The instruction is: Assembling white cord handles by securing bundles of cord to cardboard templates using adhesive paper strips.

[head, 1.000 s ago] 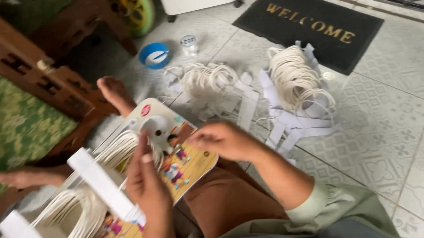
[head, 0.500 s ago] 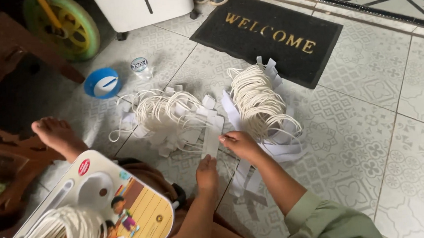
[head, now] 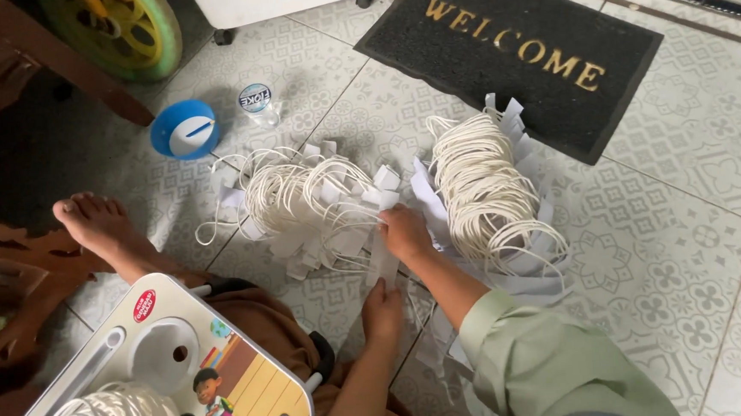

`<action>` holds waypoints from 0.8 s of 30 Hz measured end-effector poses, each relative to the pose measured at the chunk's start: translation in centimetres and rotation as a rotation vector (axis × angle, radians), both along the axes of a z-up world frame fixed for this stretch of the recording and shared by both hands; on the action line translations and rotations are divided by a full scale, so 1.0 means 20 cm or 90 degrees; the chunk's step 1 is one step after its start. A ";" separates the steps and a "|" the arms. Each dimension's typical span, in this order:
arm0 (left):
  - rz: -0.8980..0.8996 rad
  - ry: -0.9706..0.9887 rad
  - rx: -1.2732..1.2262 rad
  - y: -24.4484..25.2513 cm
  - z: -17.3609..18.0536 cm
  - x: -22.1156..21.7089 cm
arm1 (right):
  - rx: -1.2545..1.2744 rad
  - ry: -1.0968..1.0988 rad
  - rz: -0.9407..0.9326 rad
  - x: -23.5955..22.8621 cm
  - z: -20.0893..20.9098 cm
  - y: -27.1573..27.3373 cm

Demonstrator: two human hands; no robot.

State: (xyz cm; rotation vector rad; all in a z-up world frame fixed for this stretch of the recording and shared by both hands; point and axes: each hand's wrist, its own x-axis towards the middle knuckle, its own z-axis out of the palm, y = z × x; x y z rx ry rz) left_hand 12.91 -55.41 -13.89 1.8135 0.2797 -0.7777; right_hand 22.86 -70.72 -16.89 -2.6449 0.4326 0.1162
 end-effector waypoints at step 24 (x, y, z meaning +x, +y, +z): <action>0.410 -0.423 -0.375 0.15 0.70 -0.07 | 0.437 -0.207 -0.239 -0.55 0.59 0.20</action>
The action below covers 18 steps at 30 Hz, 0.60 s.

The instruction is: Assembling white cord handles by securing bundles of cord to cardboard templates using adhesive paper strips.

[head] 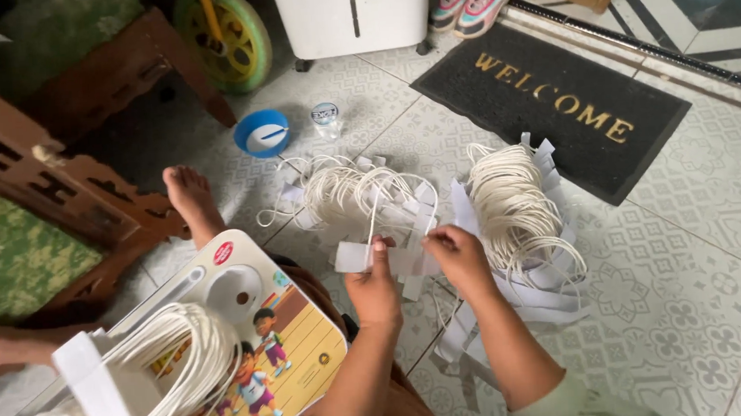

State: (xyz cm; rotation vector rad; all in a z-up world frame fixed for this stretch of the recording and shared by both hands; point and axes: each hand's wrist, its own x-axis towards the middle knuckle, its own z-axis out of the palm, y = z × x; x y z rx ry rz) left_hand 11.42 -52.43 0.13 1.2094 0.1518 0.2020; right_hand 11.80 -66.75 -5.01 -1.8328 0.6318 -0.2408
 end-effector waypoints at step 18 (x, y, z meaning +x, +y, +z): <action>0.051 -0.071 -0.001 0.96 0.43 -0.56 | -0.697 -0.682 0.307 -0.37 0.86 0.89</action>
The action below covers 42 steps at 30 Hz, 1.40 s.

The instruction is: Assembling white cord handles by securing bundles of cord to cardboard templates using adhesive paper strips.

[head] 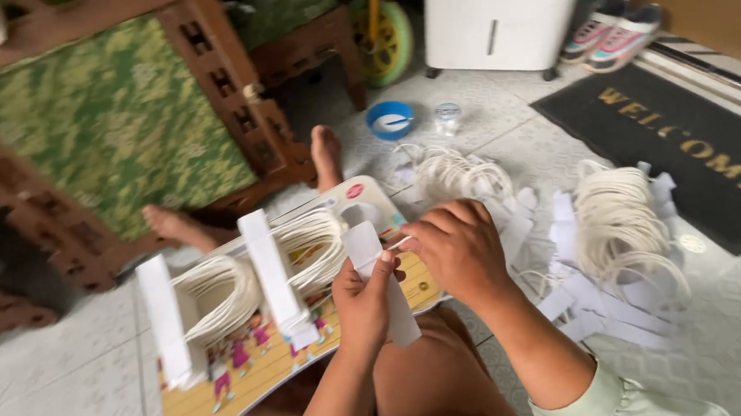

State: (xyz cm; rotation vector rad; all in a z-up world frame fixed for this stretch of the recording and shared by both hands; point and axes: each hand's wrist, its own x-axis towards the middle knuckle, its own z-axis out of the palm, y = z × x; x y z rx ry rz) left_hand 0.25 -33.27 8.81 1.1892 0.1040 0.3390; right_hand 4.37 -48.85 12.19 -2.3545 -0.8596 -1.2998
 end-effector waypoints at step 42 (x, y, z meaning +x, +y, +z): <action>0.164 0.061 0.038 0.88 -0.01 -0.29 | 0.490 0.724 0.387 -0.03 -0.08 0.63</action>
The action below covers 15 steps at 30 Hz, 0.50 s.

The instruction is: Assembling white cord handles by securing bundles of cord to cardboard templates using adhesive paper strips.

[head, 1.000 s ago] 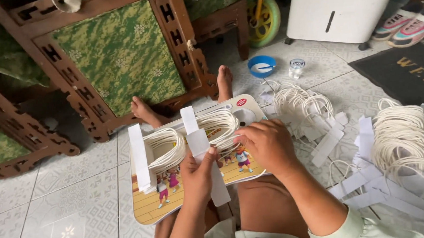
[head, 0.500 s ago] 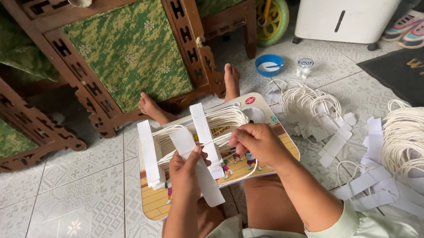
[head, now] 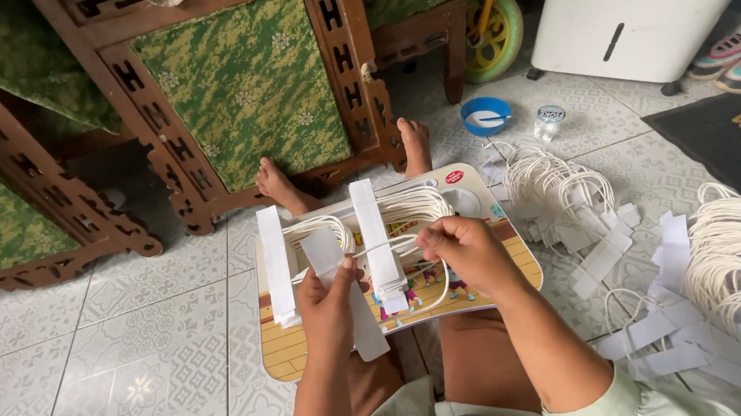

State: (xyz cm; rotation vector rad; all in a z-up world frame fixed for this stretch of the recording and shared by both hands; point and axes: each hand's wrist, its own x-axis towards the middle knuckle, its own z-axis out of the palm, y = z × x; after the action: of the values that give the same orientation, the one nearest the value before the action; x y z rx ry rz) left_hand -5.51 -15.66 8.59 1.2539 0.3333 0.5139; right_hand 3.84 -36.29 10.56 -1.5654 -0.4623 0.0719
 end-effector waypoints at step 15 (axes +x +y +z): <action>0.027 -0.010 -0.078 0.14 0.01 -0.02 | 0.132 0.259 0.212 0.07 -0.15 0.06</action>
State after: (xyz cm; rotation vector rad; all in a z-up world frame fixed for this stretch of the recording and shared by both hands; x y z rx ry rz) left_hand -5.98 -12.77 8.78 1.1252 0.3738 0.5311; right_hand 5.27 -35.06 7.61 -1.2172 -0.3880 0.5702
